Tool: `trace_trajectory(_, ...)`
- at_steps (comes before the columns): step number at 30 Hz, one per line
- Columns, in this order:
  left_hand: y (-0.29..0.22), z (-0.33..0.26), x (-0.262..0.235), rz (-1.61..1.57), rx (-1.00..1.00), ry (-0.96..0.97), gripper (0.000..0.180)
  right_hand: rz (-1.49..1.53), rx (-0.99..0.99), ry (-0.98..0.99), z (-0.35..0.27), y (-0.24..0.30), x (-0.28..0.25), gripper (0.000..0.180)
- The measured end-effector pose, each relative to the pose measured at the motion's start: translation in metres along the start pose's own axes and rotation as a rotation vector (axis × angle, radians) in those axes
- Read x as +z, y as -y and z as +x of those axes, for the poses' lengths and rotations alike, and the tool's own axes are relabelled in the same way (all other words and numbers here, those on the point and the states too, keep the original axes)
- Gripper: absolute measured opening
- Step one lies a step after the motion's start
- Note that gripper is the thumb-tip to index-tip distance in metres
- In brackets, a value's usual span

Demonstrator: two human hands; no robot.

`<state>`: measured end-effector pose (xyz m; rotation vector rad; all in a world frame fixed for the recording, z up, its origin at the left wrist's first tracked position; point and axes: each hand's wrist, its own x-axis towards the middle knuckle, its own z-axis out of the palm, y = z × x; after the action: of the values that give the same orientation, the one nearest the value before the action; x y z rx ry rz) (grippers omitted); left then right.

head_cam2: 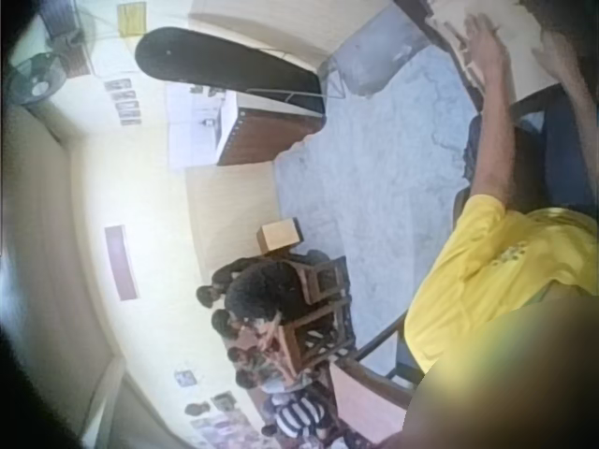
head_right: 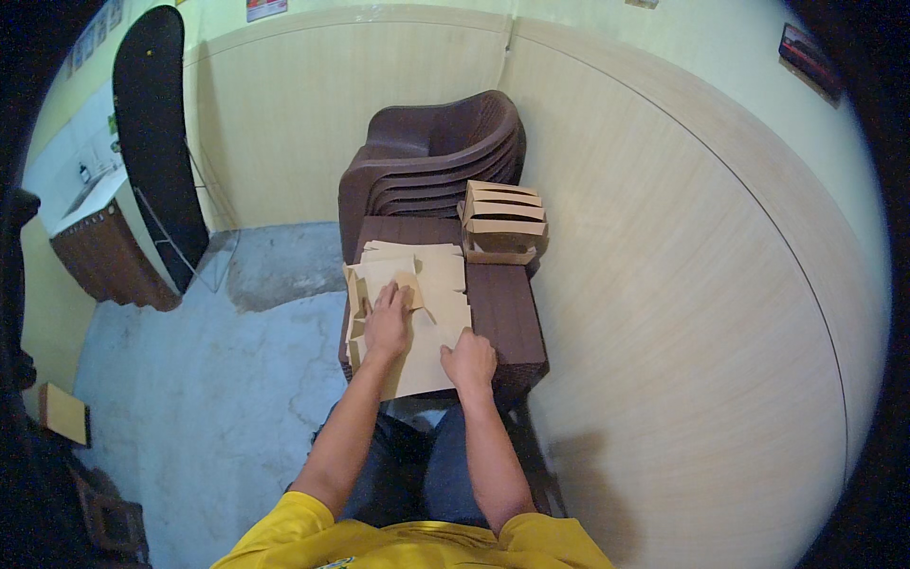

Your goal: The person assembles flat cardboard pieces into small boxes by folding and interlocking tabs. They handle each piece by hand, fold edges, and stack the finished boxes on the table.

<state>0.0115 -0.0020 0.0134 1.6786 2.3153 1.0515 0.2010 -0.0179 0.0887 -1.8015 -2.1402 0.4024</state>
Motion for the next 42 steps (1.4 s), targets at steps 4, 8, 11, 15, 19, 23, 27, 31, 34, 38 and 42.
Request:
trace_trajectory(4,-0.006,0.002,-0.001,0.009,-0.034,-0.034,0.049,0.09,-0.036,-0.003,0.0,-0.011,0.001,0.053)
trace_trajectory(8,-0.008,0.001,-0.009,-0.032,-0.05,0.024,0.054,0.066,0.054,-0.012,-0.004,-0.012,0.005,0.056)
trace_trajectory(11,-0.012,-0.003,-0.018,-0.004,0.038,-0.098,0.054,0.042,0.028,-0.032,-0.005,-0.011,0.007,0.056)
trace_trajectory(15,-0.021,-0.003,-0.027,0.122,-0.011,0.079,0.055,0.045,-0.039,-0.103,-0.006,-0.012,0.006,0.055)
trace_trajectory(19,-0.021,-0.003,-0.022,0.177,0.036,0.06,0.054,0.002,0.026,-0.054,-0.013,-0.006,-0.001,0.049)
trace_trajectory(23,-0.012,-0.01,-0.001,0.159,0.069,-0.012,0.055,-0.014,0.106,0.01,-0.021,0.004,-0.007,0.044)
trace_trajectory(27,-0.007,-0.008,0.012,0.121,0.051,0.085,0.058,0.032,0.096,-0.025,-0.022,0.004,-0.006,0.045)
trace_trajectory(31,-0.009,-0.002,0.006,0.177,0.068,0.126,0.06,0.019,0.134,-0.032,-0.017,0.002,0.0,0.048)
trace_trajectory(34,-0.016,-0.003,0.002,0.253,0.031,0.171,0.063,-0.059,0.089,-0.06,-0.016,0.002,0.003,0.052)
trace_trajectory(38,-0.019,-0.009,0.004,0.261,0.039,0.181,0.068,-0.035,0.097,-0.051,-0.015,0.005,0.007,0.058)
trace_trajectory(42,-0.018,-0.011,0.005,0.26,0.041,0.152,0.07,-0.059,0.106,-0.016,-0.008,0.01,0.009,0.058)
